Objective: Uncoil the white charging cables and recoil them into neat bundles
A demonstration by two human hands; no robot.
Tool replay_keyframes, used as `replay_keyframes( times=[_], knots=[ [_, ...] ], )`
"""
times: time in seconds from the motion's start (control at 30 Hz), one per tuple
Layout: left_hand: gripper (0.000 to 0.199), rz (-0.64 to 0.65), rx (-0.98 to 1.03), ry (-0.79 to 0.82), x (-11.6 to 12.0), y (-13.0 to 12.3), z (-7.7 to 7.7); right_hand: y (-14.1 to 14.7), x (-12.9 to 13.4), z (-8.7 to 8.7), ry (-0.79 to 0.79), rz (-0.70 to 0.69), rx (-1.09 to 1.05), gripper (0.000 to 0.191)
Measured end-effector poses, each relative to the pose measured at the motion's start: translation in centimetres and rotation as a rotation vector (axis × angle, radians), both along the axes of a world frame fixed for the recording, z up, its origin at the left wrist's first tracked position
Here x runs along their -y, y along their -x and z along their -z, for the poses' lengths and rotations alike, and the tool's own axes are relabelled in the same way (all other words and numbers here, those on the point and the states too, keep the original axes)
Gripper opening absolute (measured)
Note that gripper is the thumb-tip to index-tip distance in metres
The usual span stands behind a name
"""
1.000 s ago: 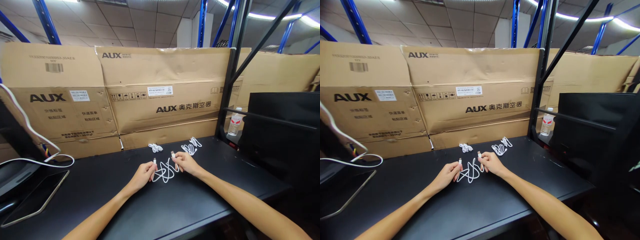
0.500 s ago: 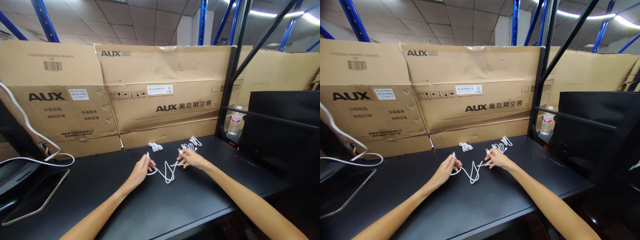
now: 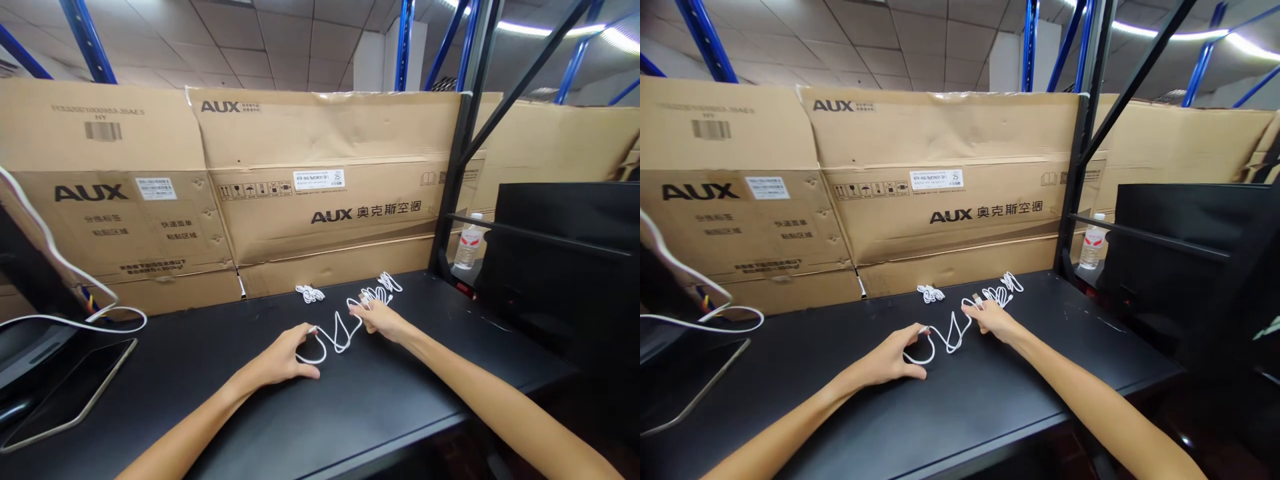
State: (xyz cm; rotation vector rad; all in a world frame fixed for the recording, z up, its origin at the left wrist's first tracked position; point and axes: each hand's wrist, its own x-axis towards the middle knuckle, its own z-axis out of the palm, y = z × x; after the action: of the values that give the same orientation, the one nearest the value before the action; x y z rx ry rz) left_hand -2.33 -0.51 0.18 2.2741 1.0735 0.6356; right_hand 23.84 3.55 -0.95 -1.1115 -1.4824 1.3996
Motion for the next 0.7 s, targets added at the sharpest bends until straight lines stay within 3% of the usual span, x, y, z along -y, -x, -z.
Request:
replay_keyframes(
  times=[0.13,0.3,0.37,0.5,0.6,0.7],
  knots=[
    [0.028,-0.009,-0.068,-0.174,-0.3,-0.4,0.4,0.6,0.0,0.6,0.018,-0.029,-0.062,0.032],
    [0.031,-0.101,-0.025,-0.274,-1.1,0.0,0.0,0.5,-0.6,0.9,0.013,0.000,-0.124,0.030],
    [0.036,-0.200,0.107,-0.174,-1.6,0.5,-0.2,0.1,-1.0,0.8,0.030,0.032,-0.159,0.028],
    [0.053,-0.370,0.492,0.212,-2.6,1.4,-0.2,-1.0,-1.6,0.5,0.110,0.065,-0.201,0.019],
    [0.046,-0.456,0.826,0.416,-3.0,2.1,-0.5,-1.8,-1.9,0.4,0.135,0.084,-0.211,0.018],
    [0.034,-0.552,0.993,0.477,-3.2,2.9,-0.9,-2.3,-2.1,0.2,0.101,0.121,-0.220,0.020]
  ],
)
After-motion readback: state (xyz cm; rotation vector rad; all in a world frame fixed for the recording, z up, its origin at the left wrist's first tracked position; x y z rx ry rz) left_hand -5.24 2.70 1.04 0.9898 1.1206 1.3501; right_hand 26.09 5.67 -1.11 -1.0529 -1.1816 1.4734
